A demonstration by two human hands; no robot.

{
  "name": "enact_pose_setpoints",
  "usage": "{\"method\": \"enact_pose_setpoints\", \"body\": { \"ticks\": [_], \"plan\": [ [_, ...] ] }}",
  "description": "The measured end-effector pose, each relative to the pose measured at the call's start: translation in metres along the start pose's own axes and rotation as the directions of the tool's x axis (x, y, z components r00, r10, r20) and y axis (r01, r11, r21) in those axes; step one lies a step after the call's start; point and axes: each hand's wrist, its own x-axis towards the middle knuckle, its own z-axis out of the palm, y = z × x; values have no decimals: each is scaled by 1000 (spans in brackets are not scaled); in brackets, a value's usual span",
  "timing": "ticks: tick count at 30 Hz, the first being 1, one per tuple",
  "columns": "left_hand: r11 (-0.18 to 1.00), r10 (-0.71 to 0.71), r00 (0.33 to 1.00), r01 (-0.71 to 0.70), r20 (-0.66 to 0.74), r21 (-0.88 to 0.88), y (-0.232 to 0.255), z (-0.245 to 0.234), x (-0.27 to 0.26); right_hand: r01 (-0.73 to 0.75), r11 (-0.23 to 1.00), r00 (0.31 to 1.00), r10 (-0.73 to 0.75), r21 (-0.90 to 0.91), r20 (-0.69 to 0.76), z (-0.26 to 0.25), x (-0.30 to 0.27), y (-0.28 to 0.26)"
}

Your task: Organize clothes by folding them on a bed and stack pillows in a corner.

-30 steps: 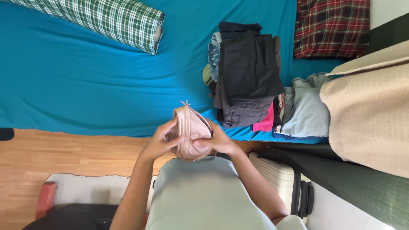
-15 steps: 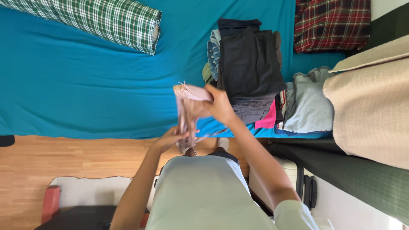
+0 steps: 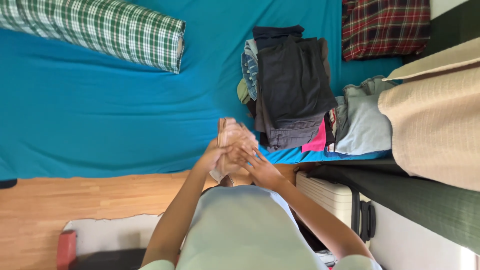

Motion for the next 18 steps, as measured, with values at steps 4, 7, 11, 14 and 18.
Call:
{"method": "enact_pose_setpoints", "body": {
  "ticks": [4,7,11,14,18],
  "plan": [
    [984,78,991,-60,-108,166,-3,-1,45,-65,998,960,55,-27,-274,2,-19,4],
    [979,162,987,-161,-1,124,4,0,59,-139,989,920,147,47,-363,-7,-30,6],
    [917,194,953,-92,-233,387,-32,-58,78,-293,945,862,327,145,-387,-6,-52,9],
    [907,174,927,-19,-332,420,-38,-70,70,-377,896,802,443,236,-400,-1,-73,9],
    [726,332,868,15,-369,688,-42,-69,61,-457,789,705,603,411,-373,7,-93,3]
  ]
}}
